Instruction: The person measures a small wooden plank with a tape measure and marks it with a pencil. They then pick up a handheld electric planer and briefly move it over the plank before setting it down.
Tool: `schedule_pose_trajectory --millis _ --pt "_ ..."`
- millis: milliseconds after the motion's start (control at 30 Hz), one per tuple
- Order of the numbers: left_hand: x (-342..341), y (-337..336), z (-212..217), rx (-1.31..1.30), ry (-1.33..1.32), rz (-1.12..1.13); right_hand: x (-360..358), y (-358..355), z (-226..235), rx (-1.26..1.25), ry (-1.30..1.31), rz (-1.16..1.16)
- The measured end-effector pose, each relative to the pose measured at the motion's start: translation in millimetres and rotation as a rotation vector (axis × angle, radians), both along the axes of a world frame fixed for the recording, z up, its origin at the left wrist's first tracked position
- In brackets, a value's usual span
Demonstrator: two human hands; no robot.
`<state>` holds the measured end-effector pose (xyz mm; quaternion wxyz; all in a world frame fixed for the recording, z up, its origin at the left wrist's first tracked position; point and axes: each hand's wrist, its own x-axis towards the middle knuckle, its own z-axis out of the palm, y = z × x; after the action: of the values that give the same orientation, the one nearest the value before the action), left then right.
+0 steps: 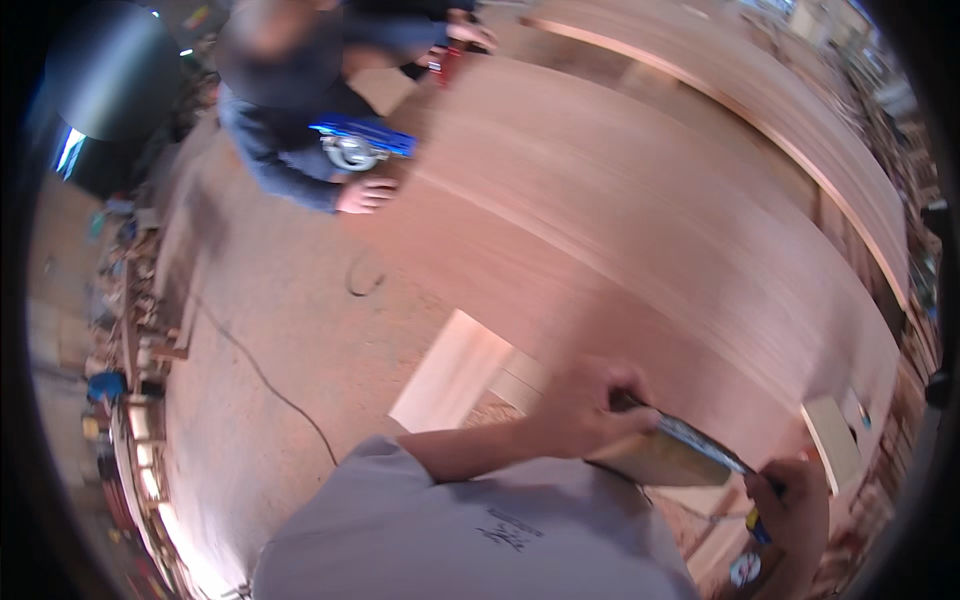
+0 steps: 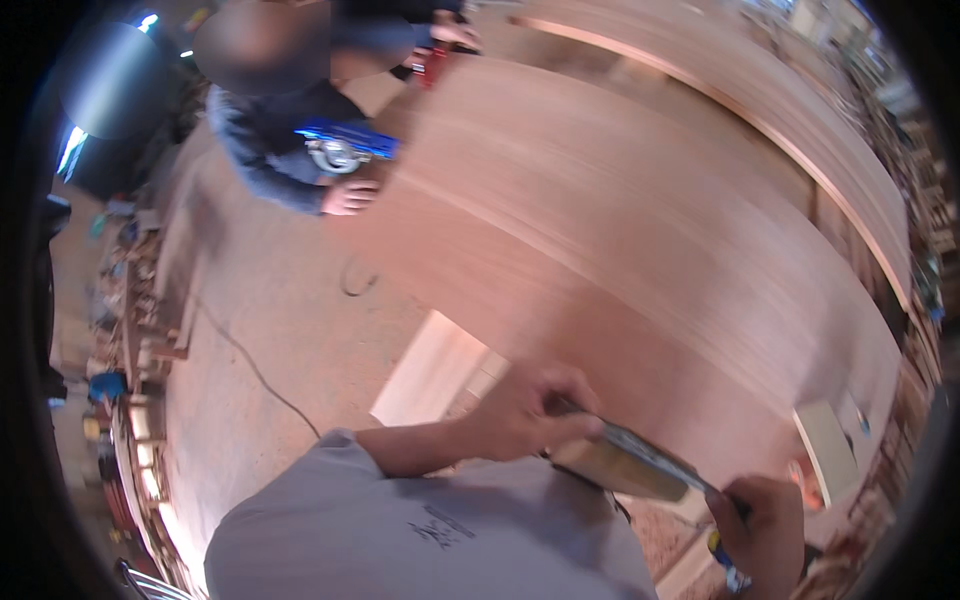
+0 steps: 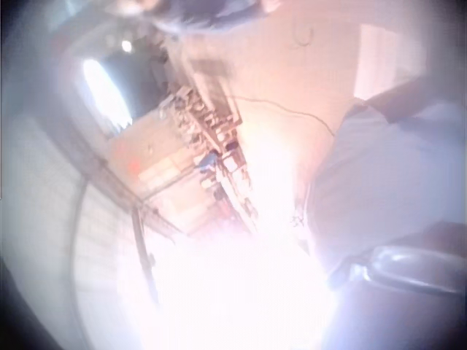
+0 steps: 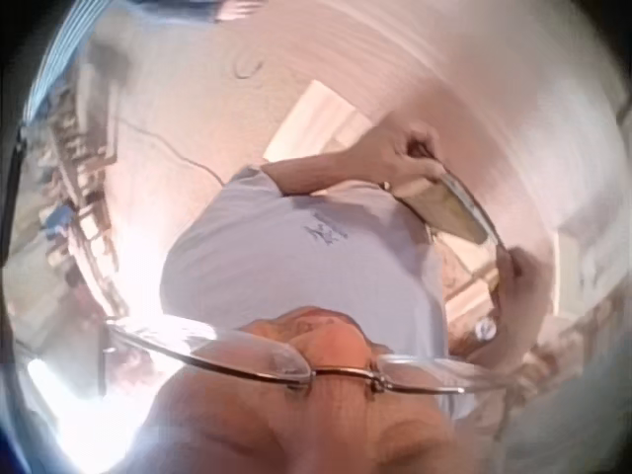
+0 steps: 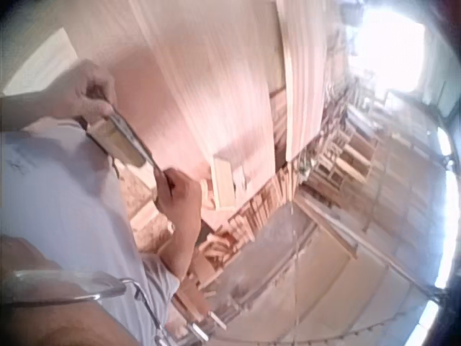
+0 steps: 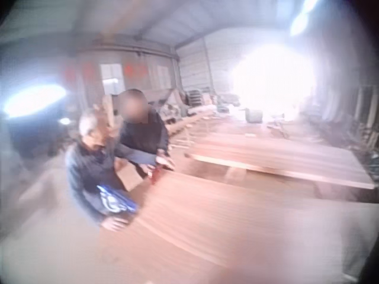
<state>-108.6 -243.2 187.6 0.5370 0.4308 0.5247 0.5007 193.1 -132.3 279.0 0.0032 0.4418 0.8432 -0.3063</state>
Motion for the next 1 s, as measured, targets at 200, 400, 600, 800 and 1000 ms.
schedule_pose_trajectory --millis 200,400,600,800,1000 --pt "5 -7 -2 -0.009 -0.120 -0.011 0 -2 18 -0.287 -0.128 -0.061" --pt "2 -5 0 -0.008 -0.025 -0.021 0 1 9 -0.220 -0.058 0.001" --pt "3 -7 19 -0.074 -0.125 -0.014 -11 -1 21 -0.075 0.098 0.111" --pt "5 -5 12 -0.009 -0.130 0.009 -10 -2 23 -0.046 0.121 0.143" --pt "6 -6 9 -0.003 -0.161 0.011 -10 -2 24 -0.087 0.101 0.133"
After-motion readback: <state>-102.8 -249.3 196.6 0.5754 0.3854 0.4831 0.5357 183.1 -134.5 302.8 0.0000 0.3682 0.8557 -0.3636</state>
